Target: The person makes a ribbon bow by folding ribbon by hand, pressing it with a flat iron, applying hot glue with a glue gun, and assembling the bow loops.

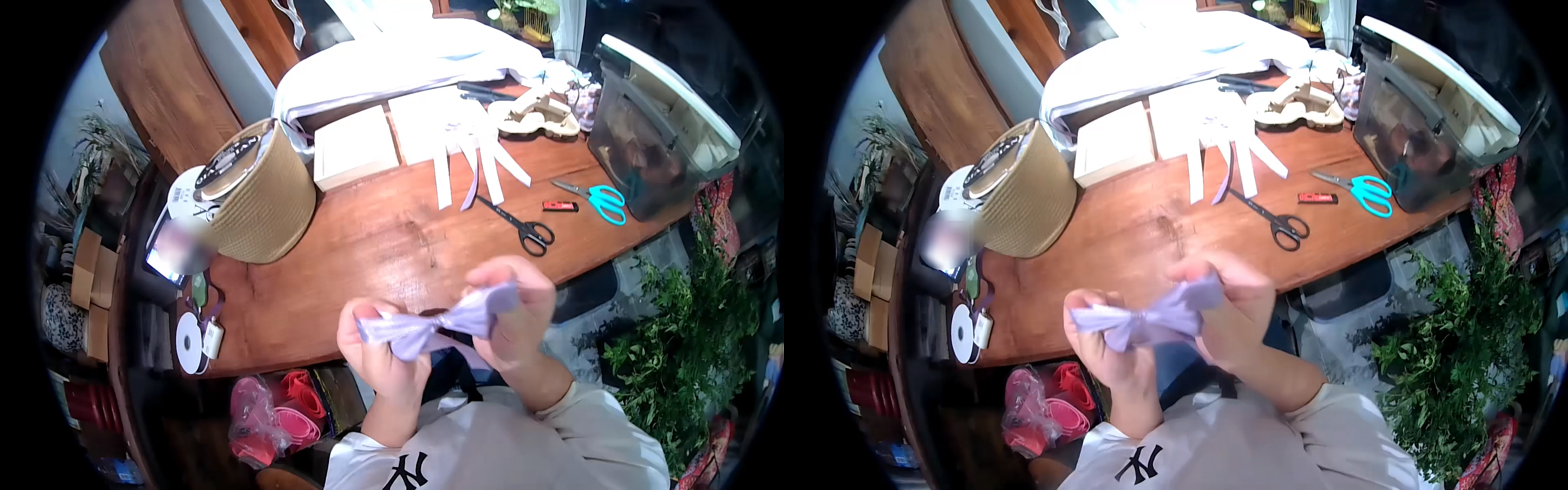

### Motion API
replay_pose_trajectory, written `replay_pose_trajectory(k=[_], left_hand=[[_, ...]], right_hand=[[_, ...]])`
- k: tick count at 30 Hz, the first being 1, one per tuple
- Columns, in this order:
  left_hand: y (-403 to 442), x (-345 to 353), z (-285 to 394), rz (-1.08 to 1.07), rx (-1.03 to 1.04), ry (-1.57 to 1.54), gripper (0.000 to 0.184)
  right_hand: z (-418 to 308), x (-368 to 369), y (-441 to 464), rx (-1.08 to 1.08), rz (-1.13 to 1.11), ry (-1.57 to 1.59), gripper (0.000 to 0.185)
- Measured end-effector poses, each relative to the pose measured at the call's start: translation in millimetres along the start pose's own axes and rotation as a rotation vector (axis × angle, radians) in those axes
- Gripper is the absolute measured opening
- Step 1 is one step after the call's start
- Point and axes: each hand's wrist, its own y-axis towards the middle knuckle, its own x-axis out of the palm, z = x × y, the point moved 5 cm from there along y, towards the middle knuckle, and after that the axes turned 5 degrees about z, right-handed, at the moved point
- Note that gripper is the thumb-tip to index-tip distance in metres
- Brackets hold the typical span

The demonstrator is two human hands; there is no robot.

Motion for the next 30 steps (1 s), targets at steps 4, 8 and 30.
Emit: replay_pose_trajectory(k=[4,8,30], left_hand=[[31.2,-12.6,-28.4,-0.162,-0.195,0.018,0.015],[29.5,-5.5,-40.9,-0.562,-0.529,-0.054,0.040],[50.1,-55.1,-20.0,-0.148,-0.297,0.038,0.012]], right_hand=[[26.5,-0.5,29.0,0.092,0.037,0.037,0.021],[35.1,-0.6,44.9,0.129,0.089,0.068,0.019],[123.0,-50.5,305.5,-0.350,-0.570,-1.794,0.031]])
